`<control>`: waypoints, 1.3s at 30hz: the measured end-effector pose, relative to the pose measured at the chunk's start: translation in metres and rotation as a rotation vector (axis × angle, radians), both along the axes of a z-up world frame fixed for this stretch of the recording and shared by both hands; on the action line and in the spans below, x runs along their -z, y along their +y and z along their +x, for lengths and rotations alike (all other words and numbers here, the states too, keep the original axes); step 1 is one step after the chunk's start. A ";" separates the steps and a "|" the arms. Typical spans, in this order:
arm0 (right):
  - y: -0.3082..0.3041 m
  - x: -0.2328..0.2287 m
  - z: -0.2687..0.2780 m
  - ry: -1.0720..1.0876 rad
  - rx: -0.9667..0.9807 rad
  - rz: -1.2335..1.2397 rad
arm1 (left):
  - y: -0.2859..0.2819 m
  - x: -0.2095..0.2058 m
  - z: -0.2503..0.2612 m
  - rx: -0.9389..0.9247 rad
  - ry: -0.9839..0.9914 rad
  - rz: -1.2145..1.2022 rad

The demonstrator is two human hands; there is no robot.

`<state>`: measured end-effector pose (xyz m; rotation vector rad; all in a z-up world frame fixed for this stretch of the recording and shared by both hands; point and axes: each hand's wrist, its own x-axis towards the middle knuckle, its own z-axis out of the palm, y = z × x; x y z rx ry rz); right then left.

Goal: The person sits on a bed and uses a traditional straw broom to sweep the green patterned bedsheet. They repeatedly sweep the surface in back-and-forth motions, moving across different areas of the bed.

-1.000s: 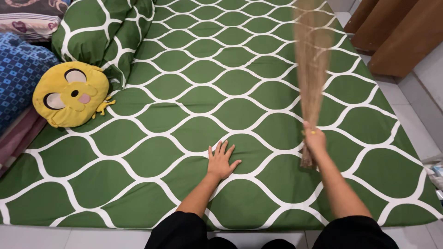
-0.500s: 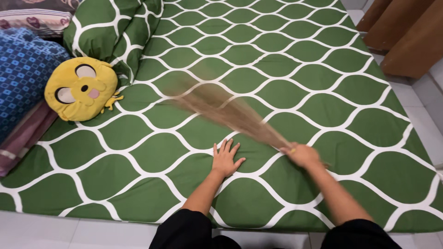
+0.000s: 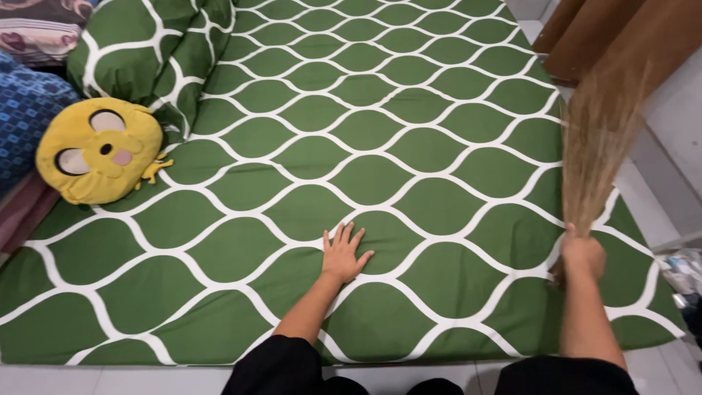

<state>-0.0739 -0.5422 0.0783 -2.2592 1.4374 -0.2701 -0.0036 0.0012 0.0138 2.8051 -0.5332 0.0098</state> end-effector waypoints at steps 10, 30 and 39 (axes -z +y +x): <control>0.140 -0.053 0.035 -0.009 -0.652 -0.035 | -0.003 0.007 0.001 0.010 -0.038 0.056; 0.036 0.024 0.025 0.118 -0.272 -0.096 | -0.011 0.001 -0.009 0.298 -0.250 0.168; 0.150 -0.035 0.026 -0.041 -0.680 -0.067 | -0.045 0.010 -0.013 0.364 -0.174 -0.070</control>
